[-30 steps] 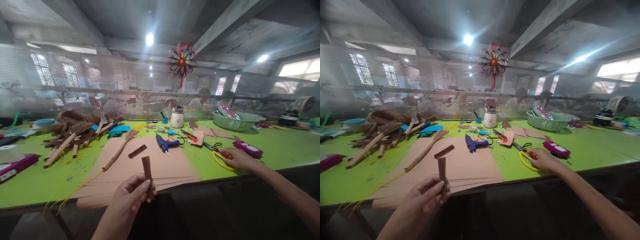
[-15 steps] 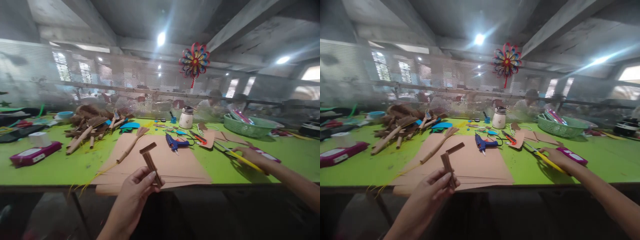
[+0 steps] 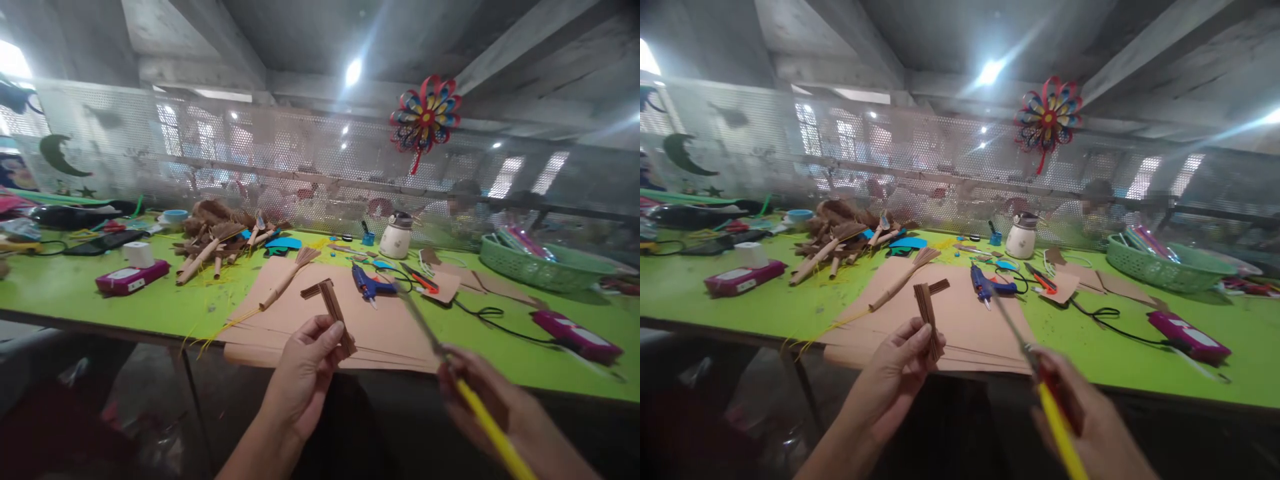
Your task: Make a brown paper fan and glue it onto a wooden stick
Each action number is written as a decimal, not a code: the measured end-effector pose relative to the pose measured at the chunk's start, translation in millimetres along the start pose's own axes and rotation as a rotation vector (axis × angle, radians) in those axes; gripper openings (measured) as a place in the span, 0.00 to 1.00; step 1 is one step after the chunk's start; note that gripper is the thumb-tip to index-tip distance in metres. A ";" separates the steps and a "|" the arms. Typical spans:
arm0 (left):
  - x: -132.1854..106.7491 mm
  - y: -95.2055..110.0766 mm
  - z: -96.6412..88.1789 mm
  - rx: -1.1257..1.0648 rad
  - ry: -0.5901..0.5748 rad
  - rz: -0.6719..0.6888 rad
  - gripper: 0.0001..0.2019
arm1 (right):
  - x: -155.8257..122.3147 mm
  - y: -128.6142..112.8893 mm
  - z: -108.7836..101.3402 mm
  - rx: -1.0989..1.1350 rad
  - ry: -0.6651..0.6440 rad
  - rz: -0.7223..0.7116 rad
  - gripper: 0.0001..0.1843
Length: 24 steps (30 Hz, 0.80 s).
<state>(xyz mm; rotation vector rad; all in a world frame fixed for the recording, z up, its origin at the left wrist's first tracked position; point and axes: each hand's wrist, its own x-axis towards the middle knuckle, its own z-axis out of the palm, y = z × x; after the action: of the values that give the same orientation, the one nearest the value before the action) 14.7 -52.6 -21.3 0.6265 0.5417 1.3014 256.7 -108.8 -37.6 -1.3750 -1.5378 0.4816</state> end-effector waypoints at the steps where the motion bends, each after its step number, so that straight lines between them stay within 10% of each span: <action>1: -1.0 -1.6 0.3 0.009 -0.011 0.005 0.09 | -7.2 -8.1 16.7 0.053 -0.098 0.010 0.23; 9: -12.4 -12.9 4.6 0.384 -0.097 0.076 0.09 | 18.1 -71.5 66.2 0.434 0.031 0.108 0.26; 24: -27.0 -11.2 9.5 0.445 -0.305 -0.016 0.08 | 28.8 -68.0 69.0 0.611 -0.136 0.026 0.27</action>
<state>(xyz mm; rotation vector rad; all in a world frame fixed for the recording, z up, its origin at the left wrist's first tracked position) 24.0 -81.9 -21.8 1.1651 0.5847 1.0476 166.4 -80.7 -1.9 -0.8982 -1.3217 0.9841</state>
